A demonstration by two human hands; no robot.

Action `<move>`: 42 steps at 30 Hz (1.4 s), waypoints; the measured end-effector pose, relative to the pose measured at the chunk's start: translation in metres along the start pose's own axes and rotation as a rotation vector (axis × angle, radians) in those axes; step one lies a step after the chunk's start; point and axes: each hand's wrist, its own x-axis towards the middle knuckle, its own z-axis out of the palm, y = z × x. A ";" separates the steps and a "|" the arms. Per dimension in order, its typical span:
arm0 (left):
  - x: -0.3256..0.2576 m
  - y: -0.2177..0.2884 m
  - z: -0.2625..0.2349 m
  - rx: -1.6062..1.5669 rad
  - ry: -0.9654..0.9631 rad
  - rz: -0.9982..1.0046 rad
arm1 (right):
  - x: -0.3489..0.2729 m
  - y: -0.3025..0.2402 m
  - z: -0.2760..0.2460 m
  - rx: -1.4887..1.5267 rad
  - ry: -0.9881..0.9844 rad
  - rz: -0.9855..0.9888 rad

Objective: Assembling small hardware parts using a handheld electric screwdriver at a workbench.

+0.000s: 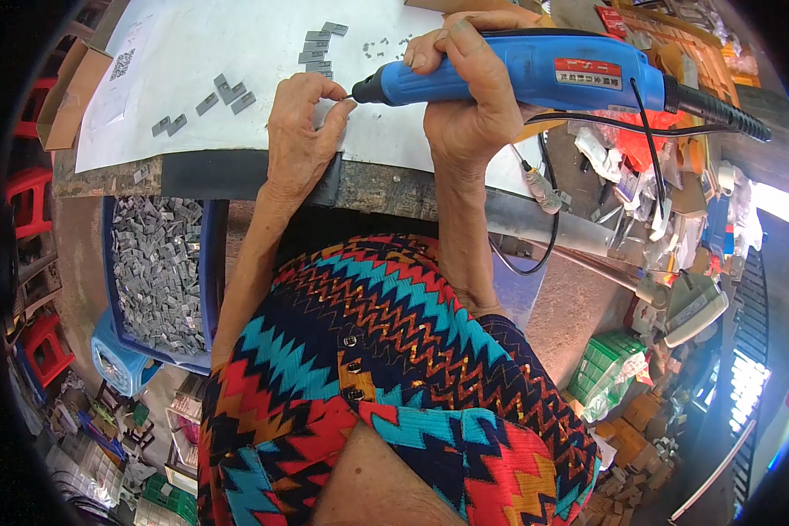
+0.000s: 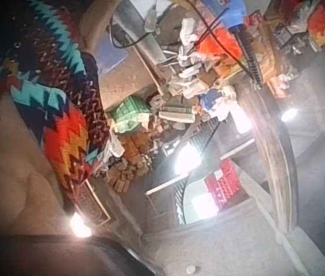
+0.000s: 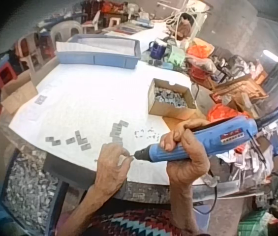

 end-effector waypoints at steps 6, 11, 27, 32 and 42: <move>-0.001 -0.001 0.000 -0.006 0.005 0.006 | 0.001 0.003 -0.005 0.033 0.001 0.015; -0.001 0.000 -0.001 -0.019 0.004 -0.003 | 0.001 0.002 -0.005 0.056 0.014 0.019; -0.004 0.001 -0.004 -0.019 -0.024 0.004 | -0.004 0.000 0.003 -0.060 0.000 0.011; -0.002 0.000 -0.017 -0.014 -0.014 0.019 | -0.003 -0.003 -0.007 0.022 0.018 0.031; 0.020 -0.022 -0.013 0.243 -0.068 0.068 | -0.006 -0.004 -0.013 0.008 0.067 0.041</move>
